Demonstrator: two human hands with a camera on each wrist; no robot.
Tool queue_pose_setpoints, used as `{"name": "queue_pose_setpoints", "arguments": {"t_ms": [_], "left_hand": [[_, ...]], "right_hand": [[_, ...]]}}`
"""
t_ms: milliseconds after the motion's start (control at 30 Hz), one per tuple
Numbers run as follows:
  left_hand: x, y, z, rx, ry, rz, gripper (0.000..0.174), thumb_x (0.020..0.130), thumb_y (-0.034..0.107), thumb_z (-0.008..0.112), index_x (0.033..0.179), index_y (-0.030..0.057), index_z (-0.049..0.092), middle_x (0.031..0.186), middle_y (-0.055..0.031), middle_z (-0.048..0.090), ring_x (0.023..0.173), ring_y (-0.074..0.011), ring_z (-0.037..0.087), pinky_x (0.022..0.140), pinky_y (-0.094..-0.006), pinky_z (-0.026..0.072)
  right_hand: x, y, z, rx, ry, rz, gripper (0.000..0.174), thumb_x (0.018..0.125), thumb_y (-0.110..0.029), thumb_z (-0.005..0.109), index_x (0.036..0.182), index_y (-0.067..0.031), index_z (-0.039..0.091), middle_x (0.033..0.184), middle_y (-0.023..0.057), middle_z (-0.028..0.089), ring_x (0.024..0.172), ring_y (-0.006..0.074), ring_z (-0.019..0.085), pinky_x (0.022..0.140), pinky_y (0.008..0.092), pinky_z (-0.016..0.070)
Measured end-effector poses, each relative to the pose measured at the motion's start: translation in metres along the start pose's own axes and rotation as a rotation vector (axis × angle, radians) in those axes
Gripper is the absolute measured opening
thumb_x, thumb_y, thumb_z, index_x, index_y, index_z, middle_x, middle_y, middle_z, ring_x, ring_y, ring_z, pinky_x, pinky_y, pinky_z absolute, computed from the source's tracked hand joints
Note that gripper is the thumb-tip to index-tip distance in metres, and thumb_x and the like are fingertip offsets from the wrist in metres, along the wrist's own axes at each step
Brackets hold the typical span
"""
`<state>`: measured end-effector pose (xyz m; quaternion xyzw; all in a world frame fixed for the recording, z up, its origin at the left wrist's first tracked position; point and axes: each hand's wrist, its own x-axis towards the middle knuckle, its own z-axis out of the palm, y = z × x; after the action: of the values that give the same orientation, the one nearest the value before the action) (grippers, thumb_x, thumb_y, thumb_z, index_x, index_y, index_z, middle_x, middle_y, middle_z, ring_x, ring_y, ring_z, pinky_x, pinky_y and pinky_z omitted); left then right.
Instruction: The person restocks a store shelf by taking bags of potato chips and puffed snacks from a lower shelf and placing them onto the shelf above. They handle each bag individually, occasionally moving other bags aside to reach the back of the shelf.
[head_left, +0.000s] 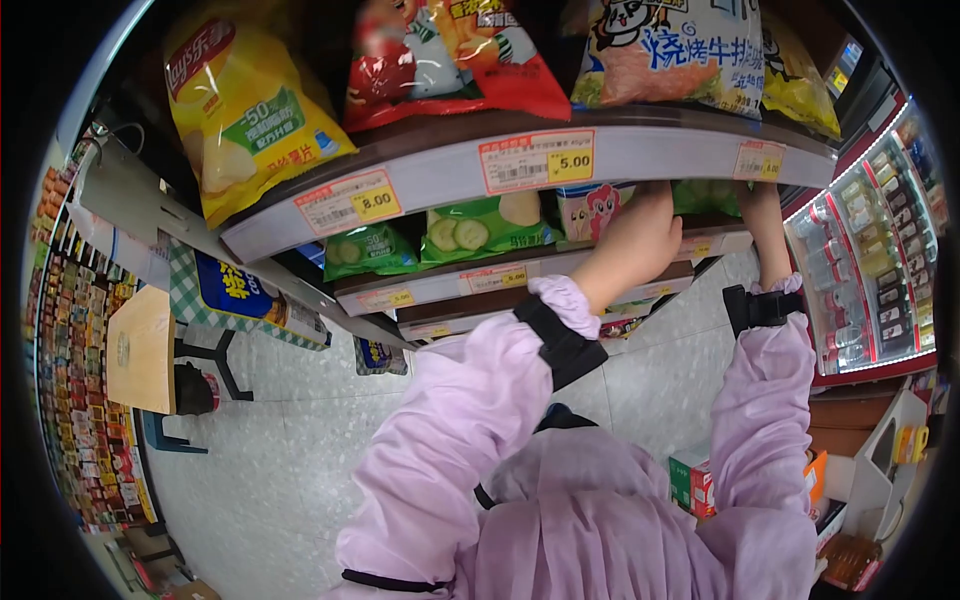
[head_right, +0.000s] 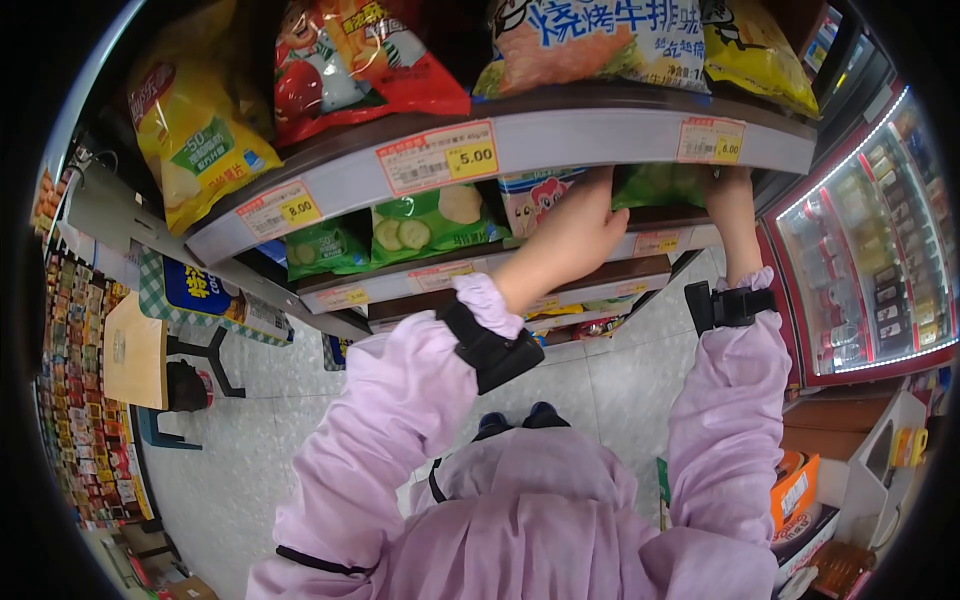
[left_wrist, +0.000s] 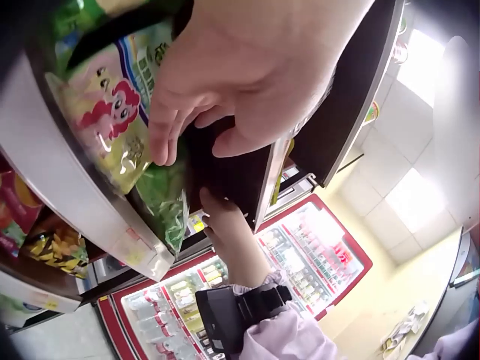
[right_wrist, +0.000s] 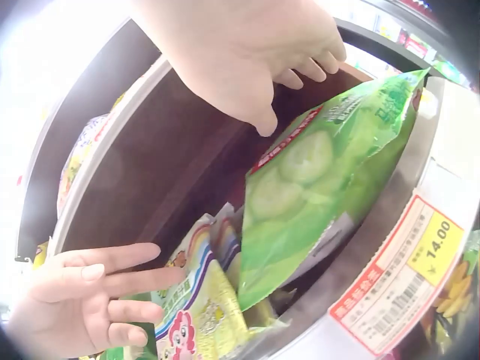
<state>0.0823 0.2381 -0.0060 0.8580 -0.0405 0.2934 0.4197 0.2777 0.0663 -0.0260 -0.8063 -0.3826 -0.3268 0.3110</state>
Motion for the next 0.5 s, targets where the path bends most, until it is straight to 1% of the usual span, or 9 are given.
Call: {"name": "queue_pose_setpoints", "arguments": {"t_ms": [67, 133, 167, 267, 300, 367, 400, 467, 500], "left_hand": [[0.008, 0.002, 0.007, 0.057, -0.06, -0.085, 0.049, 0.077, 0.008, 0.053, 0.119, -0.01, 0.035, 0.11, -0.0308, 0.048, 0.095, -0.042, 0.053, 0.079, -0.0443, 0.0452], [0.011, 0.005, 0.011, 0.106, -0.102, -0.121, 0.046, 0.076, 0.007, 0.053, 0.116, -0.0097, 0.037, 0.109, -0.0307, 0.049, 0.092, -0.042, 0.054, 0.077, -0.0447, 0.0462], [0.012, 0.006, 0.012, 0.15, -0.146, -0.158, 0.043, 0.076, 0.006, 0.052, 0.114, -0.0094, 0.039, 0.107, -0.0307, 0.049, 0.09, -0.042, 0.055, 0.075, -0.0452, 0.0472], [0.013, 0.005, 0.013, 0.207, -0.166, -0.124, 0.039, 0.075, 0.005, 0.052, 0.11, -0.0087, 0.041, 0.105, -0.0304, 0.051, 0.083, -0.0406, 0.058, 0.069, -0.0449, 0.0491], [0.014, 0.005, 0.014, 0.211, -0.165, -0.125, 0.039, 0.075, 0.005, 0.052, 0.11, -0.0087, 0.041, 0.105, -0.0304, 0.051, 0.083, -0.0406, 0.058, 0.069, -0.0449, 0.0491], [0.018, 0.005, 0.019, 0.273, -0.184, -0.093, 0.037, 0.075, 0.004, 0.051, 0.108, -0.0086, 0.043, 0.097, -0.0296, 0.054, 0.075, -0.0398, 0.06, 0.064, -0.0453, 0.0498], [0.02, 0.004, 0.021, 0.278, -0.181, -0.096, 0.037, 0.075, 0.004, 0.051, 0.108, -0.0086, 0.043, 0.097, -0.0296, 0.054, 0.075, -0.0398, 0.06, 0.064, -0.0453, 0.0498], [0.024, 0.002, 0.029, 0.324, -0.234, -0.108, 0.034, 0.074, 0.004, 0.051, 0.105, -0.0086, 0.044, 0.09, -0.0291, 0.057, 0.072, -0.0396, 0.06, 0.064, -0.0457, 0.0498], [0.025, -0.001, 0.033, 0.335, -0.232, -0.089, 0.033, 0.074, 0.004, 0.051, 0.104, -0.009, 0.045, 0.083, -0.0284, 0.058, 0.069, -0.0395, 0.06, 0.062, -0.0458, 0.05]], "right_hand": [[0.0, 0.002, 0.005, -0.009, -0.035, 0.033, 0.025, 0.081, -0.016, 0.06, 0.101, -0.0008, 0.056, 0.096, 0.0218, 0.06, 0.091, 0.04, 0.055, 0.076, 0.042, 0.0458], [-0.002, 0.003, 0.009, 0.006, -0.116, 0.088, 0.024, 0.081, -0.017, 0.059, 0.099, -0.0006, 0.057, 0.096, 0.0212, 0.06, 0.09, 0.0393, 0.056, 0.074, 0.0426, 0.0466], [-0.001, 0.008, 0.012, -0.061, -0.148, 0.038, 0.025, 0.083, -0.02, 0.057, 0.099, -0.001, 0.058, 0.097, 0.022, 0.06, 0.092, 0.0389, 0.056, 0.074, 0.0426, 0.0468], [0.001, 0.013, 0.012, -0.116, -0.214, 0.139, 0.028, 0.085, -0.024, 0.052, 0.1, -0.0014, 0.058, 0.097, 0.0228, 0.06, 0.091, 0.0387, 0.056, 0.074, 0.0428, 0.0469], [0.0, 0.02, 0.016, -0.112, -0.212, 0.139, 0.028, 0.085, -0.024, 0.052, 0.1, -0.0014, 0.058, 0.097, 0.0228, 0.06, 0.091, 0.0387, 0.056, 0.074, 0.0428, 0.0469], [-0.004, 0.05, 0.026, -0.133, -0.182, 0.078, 0.029, 0.087, -0.025, 0.047, 0.101, -0.0013, 0.057, 0.096, 0.0228, 0.06, 0.09, 0.0388, 0.057, 0.074, 0.043, 0.0471], [-0.006, 0.062, 0.03, -0.127, -0.181, 0.075, 0.029, 0.087, -0.025, 0.047, 0.101, -0.0013, 0.057, 0.096, 0.0228, 0.06, 0.09, 0.0388, 0.057, 0.074, 0.043, 0.0471], [-0.006, 0.079, 0.037, -0.105, -0.218, 0.031, 0.029, 0.088, -0.024, 0.045, 0.102, -0.0017, 0.057, 0.098, 0.0217, 0.06, 0.092, 0.0374, 0.057, 0.075, 0.0431, 0.0469], [-0.006, 0.089, 0.04, -0.163, -0.232, -0.104, 0.029, 0.088, -0.024, 0.045, 0.105, -0.0031, 0.056, 0.103, 0.021, 0.06, 0.096, 0.0354, 0.057, 0.078, 0.0416, 0.0466]]}}
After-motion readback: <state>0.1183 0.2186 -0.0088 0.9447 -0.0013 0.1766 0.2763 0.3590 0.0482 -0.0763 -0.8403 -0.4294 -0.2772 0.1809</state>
